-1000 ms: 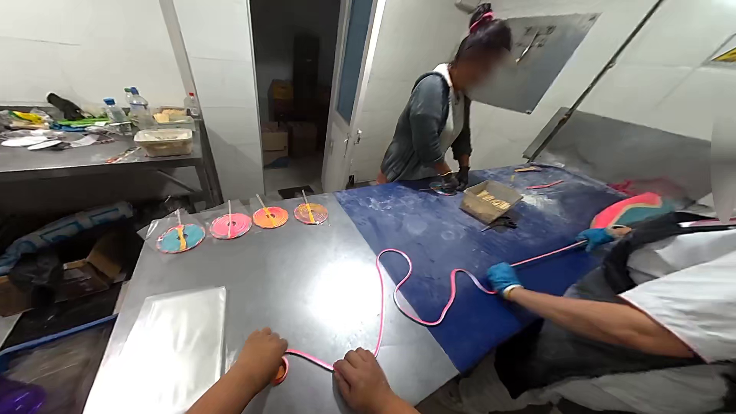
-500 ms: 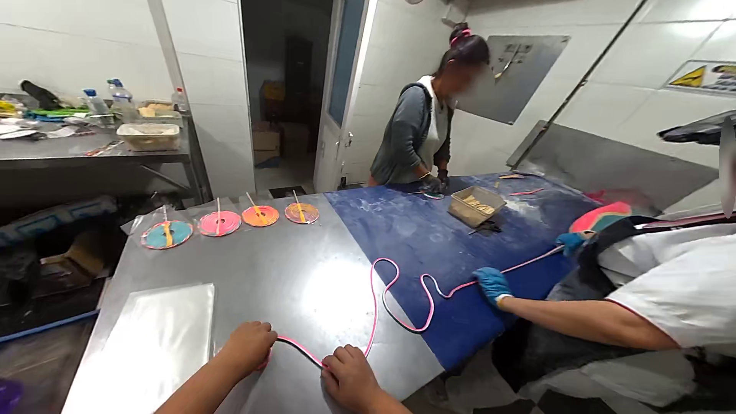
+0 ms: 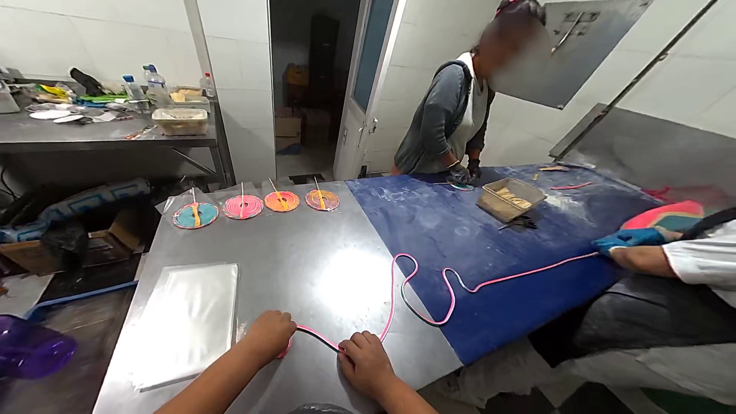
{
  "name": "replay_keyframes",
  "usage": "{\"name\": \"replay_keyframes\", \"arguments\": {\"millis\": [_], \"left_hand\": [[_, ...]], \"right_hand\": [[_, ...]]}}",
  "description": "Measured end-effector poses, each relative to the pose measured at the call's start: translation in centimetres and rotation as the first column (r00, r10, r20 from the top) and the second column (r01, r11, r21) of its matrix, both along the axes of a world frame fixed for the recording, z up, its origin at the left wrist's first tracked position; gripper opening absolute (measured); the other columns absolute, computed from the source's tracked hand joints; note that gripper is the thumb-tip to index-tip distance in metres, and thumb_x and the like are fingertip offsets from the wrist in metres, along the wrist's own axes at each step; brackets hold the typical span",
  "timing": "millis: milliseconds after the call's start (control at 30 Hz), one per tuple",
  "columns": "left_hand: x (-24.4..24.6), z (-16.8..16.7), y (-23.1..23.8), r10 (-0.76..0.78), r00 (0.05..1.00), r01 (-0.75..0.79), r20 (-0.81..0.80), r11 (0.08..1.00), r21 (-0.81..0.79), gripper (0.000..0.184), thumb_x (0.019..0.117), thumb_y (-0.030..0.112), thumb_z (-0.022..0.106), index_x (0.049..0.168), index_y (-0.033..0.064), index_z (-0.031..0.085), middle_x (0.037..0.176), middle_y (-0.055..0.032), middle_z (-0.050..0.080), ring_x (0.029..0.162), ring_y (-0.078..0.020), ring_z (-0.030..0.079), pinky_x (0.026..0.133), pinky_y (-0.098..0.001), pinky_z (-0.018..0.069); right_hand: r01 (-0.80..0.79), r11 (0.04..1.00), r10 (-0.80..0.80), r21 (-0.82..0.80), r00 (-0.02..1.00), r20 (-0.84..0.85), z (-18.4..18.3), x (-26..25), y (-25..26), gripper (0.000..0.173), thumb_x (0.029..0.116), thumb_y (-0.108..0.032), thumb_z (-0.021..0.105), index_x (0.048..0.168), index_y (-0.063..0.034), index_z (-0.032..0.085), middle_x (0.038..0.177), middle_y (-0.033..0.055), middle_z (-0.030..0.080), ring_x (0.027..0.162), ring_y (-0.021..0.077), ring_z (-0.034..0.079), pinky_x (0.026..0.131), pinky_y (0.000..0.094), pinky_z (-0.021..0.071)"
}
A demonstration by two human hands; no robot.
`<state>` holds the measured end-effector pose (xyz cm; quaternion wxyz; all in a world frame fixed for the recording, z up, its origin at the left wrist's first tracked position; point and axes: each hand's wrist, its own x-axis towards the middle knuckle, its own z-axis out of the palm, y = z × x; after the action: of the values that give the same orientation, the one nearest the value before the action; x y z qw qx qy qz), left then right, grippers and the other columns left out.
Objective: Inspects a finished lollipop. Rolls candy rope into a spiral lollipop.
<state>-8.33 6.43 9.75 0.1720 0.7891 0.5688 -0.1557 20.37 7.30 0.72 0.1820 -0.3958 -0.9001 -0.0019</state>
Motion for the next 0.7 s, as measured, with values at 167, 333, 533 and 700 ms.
{"name": "replay_keyframes", "arguments": {"millis": [167, 333, 533, 700], "left_hand": [[0.7, 1.8, -0.6, 0.363, 0.904, -0.402, -0.227, 0.902, -0.157, 0.032, 0.0974, 0.022, 0.057, 0.119, 0.0011, 0.066, 0.125, -0.0218, 0.068, 0.119, -0.0424, 0.065, 0.091, -0.0651, 0.0535], [-0.3, 2.8, -1.2, 0.260, 0.959, -0.265, -0.109, 0.964, -0.032, 0.031, 0.0982, 0.023, 0.062, 0.123, 0.0040, 0.066, 0.126, -0.0184, 0.067, 0.117, -0.0386, 0.066, 0.092, -0.0581, 0.0558], [1.1, 1.0, -3.3, 0.168, 0.975, -0.183, -0.144, 0.978, -0.100, 0.026, 0.0998, 0.002, 0.051, 0.120, -0.0021, 0.067, 0.126, -0.0218, 0.066, 0.119, -0.0408, 0.064, 0.097, -0.0567, 0.0544], [1.5, 2.6, -2.7, 0.452, 0.817, -0.537, -0.357, 0.823, -0.185, 0.037, 0.0985, 0.032, 0.056, 0.114, 0.0004, 0.069, 0.122, -0.0228, 0.069, 0.116, -0.0428, 0.067, 0.088, -0.0664, 0.0547]], "right_hand": [[0.008, 1.000, -0.008, -0.010, 1.000, 0.008, 0.2, 0.0, 0.0, 0.030, 0.1000, -0.042, 0.051, 0.103, -0.0243, 0.075, 0.091, -0.0011, 0.069, 0.090, 0.0188, 0.066, 0.079, 0.0385, 0.0542], [0.006, 1.000, -0.006, 0.013, 1.000, -0.014, 0.1, 0.1, -0.1, 0.028, 0.0988, -0.043, 0.053, 0.103, -0.0260, 0.074, 0.089, -0.0023, 0.069, 0.088, 0.0180, 0.066, 0.078, 0.0385, 0.0538], [0.020, 0.999, -0.021, -0.045, 1.000, -0.015, 0.2, 0.0, -0.3, 0.030, 0.0990, -0.044, 0.052, 0.104, -0.0245, 0.074, 0.092, -0.0009, 0.069, 0.090, 0.0198, 0.066, 0.078, 0.0398, 0.0543], [-0.003, 0.995, 0.003, -0.097, 1.000, -0.009, 0.3, 0.2, 0.1, 0.031, 0.0990, -0.045, 0.050, 0.105, -0.0254, 0.073, 0.093, -0.0007, 0.069, 0.093, 0.0203, 0.066, 0.081, 0.0410, 0.0531]]}}
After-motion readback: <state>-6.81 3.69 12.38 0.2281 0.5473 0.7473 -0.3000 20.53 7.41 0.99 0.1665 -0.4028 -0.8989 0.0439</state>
